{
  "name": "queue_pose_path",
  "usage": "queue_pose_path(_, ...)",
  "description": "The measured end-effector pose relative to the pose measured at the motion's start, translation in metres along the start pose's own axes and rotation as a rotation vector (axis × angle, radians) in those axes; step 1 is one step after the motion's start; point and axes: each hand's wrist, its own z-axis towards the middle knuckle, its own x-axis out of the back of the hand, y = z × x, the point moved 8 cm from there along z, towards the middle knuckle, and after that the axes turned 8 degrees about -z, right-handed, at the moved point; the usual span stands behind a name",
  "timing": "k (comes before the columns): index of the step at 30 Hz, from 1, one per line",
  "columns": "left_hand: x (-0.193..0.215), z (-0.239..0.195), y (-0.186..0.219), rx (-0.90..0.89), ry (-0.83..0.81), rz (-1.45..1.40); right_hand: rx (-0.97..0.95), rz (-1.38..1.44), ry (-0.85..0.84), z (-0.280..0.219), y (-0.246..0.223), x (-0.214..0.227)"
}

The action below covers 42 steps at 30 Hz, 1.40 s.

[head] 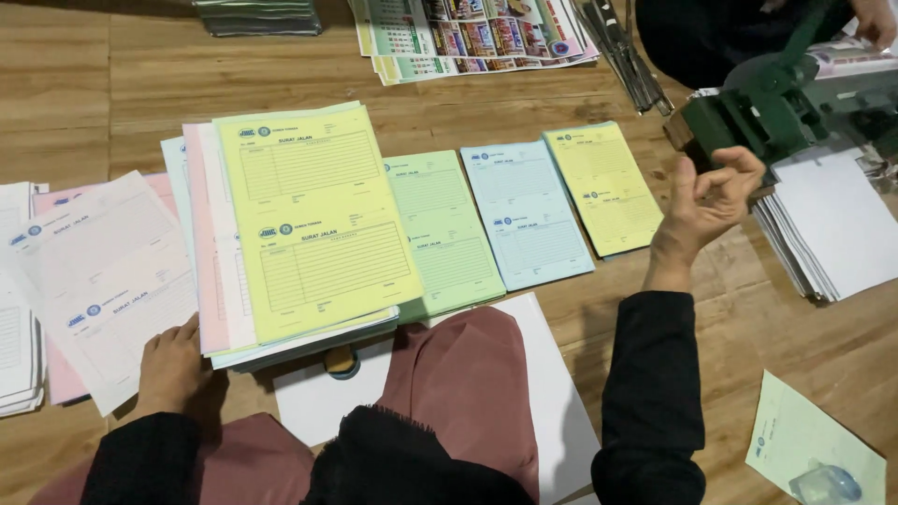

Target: Sorting different colored paper forms into organized stacks on the floor

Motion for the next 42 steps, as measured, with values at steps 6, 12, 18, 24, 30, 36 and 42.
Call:
queue_pose_path(6,-0.003,-0.001,-0.002,-0.016,0.034,0.011,0.124,-0.058,-0.011,0.022,-0.003,0.020)
queue_pose_path(12,-0.017,0.005,-0.010,-0.085,0.106,0.068,0.120,-0.122,0.046,0.029,0.033,0.038)
queue_pose_path(18,-0.008,0.003,-0.007,-0.121,0.212,0.080,0.255,-0.303,0.031,0.054,0.021,0.043)
queue_pose_path(24,-0.022,0.007,-0.019,-0.105,0.221,0.058,0.311,-0.284,-0.007,0.060,0.016,0.038)
queue_pose_path(30,-0.010,0.003,-0.013,-0.038,0.111,0.033,0.317,-0.245,-0.016,0.060,0.015,0.035)
queue_pose_path(36,0.007,-0.006,-0.008,-0.017,0.064,0.036,0.386,-0.301,-0.016,0.059,0.007,0.033)
queue_pose_path(42,0.013,-0.007,-0.012,0.010,0.193,-0.041,0.377,-0.231,-0.114,0.041,0.016,0.022)
